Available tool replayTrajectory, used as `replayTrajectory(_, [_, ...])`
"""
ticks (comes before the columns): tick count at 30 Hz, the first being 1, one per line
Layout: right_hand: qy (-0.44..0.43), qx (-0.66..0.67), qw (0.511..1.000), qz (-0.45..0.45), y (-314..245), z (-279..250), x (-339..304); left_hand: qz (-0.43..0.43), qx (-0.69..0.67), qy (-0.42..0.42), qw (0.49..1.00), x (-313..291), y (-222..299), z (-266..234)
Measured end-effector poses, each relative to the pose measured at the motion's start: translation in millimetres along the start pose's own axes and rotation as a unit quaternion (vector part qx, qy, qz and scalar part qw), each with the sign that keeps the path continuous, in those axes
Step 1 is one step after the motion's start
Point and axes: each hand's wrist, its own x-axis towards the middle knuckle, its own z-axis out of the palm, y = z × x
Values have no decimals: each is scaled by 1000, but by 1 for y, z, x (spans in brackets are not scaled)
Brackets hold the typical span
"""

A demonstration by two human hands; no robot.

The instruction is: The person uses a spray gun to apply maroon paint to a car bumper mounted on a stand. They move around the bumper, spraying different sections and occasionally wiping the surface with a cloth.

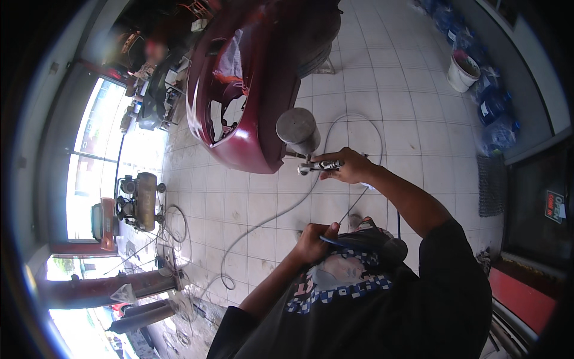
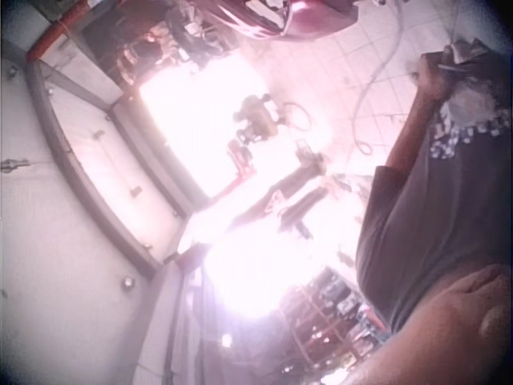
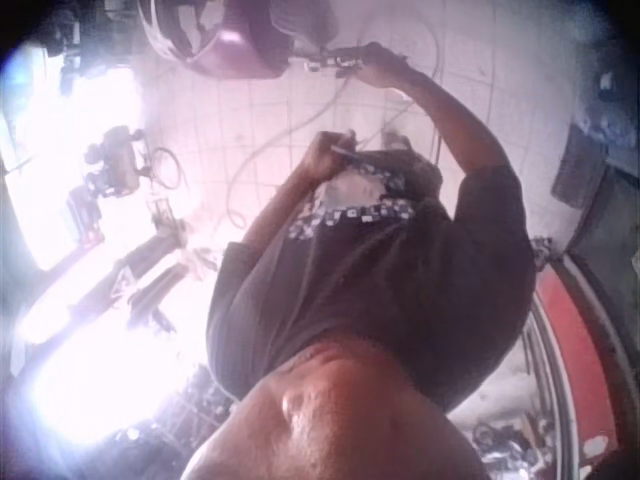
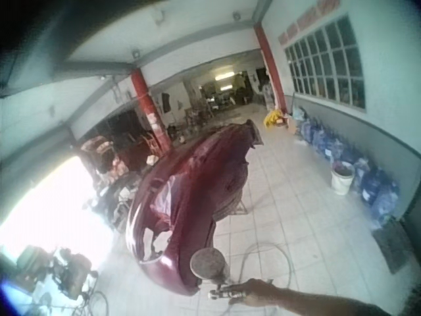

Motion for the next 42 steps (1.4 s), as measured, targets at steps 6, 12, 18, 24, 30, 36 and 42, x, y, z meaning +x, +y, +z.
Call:
replayTrajectory(6, [127, 2, 991, -52, 1, -37, 28, -5, 2, 13, 1000, -5, -4, 3])
replayTrajectory(12, [325, -59, 939, -95, -10, -117, 61, -9, 27, 24, 999, -10, -7, 2])
replayTrajectory(18, [434, -80, 896, -47, -2, -168, 84, -37, -29, 31, 998, -18, -6, 0])
replayTrajectory(24, [372, -63, 916, -135, 26, -102, 70, -37, -11, 21, 999, -16, -5, 1])
replayTrajectory(30, [192, 24, 979, -63, 29, -8, 20, -33, 12, 3, 999, -9, 2, 4])
replayTrajectory(36, [92, 88, 989, -78, 49, 38, -6, -51, 10, -11, 999, -4, -7, 3])
replayTrajectory(42, [176, 20, 983, -56, 61, -12, 29, -45, 16, -12, 999, -3, -9, 4])
